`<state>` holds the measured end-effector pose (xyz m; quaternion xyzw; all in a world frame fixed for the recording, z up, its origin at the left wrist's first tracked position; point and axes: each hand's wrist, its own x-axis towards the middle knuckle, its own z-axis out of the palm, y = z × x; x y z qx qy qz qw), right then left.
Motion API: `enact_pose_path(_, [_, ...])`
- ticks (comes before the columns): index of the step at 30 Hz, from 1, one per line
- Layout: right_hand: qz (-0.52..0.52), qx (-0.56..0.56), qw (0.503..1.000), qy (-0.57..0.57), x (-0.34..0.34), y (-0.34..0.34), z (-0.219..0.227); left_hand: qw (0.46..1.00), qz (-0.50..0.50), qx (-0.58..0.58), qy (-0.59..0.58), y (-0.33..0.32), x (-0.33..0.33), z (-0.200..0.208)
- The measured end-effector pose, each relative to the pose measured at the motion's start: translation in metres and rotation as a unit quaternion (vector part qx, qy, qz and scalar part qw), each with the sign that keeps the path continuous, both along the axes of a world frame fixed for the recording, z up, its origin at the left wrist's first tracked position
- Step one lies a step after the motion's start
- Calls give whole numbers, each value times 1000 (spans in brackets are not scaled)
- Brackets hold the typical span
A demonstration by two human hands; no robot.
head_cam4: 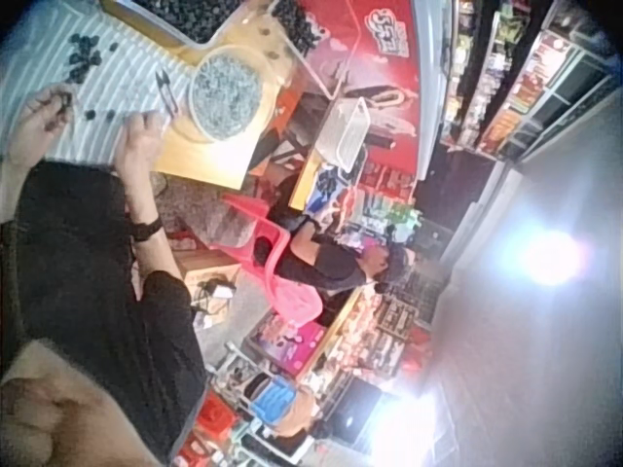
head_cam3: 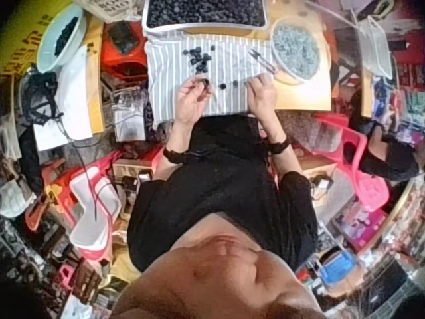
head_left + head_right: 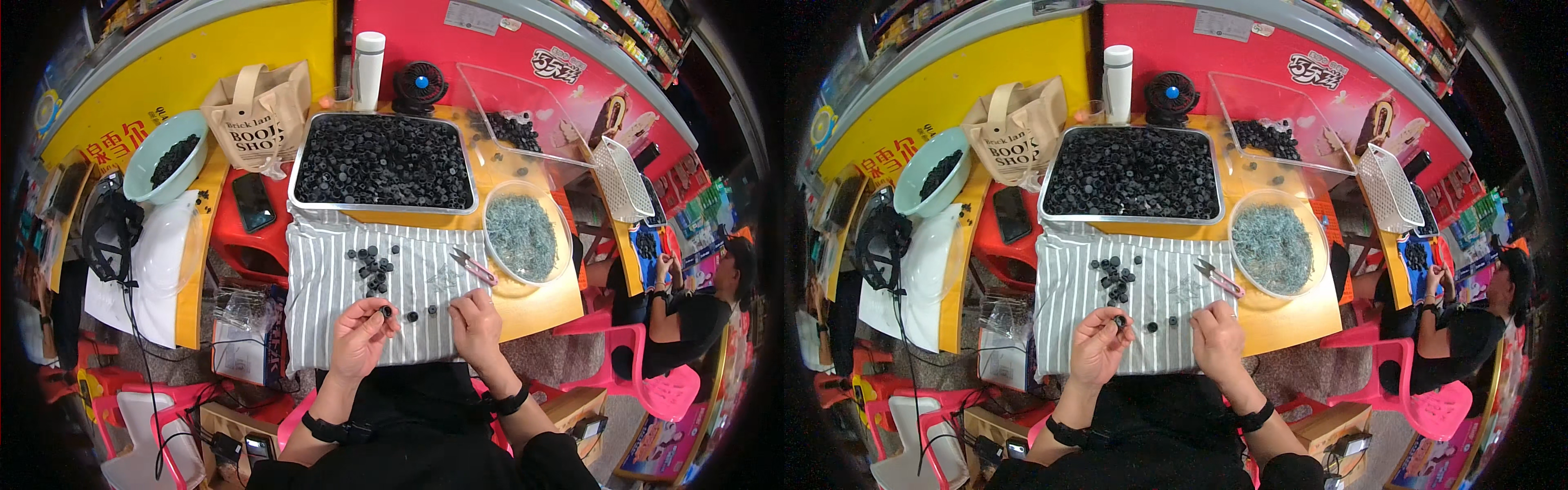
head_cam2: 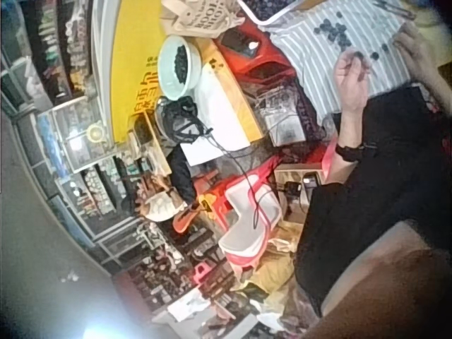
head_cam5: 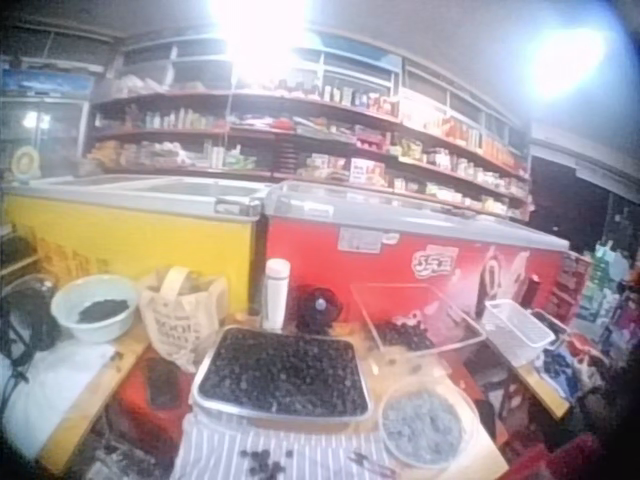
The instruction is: Assembling small black plastic components by inserting tiny pieces into them by hand and with tweezers.
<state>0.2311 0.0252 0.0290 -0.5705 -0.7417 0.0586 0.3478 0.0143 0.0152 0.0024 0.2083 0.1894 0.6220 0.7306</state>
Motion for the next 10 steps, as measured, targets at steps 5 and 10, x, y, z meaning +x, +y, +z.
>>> enact_pose_path(5, [-35, -3, 999, -7, -2, -2, 0, 1000, -4, -3, 1, -1, -1, -1])
enact_pose_path(10, [-27, -1, 997, -77, -1, -2, -10, 1000, 4, 3, -11, -1, 0, 0])
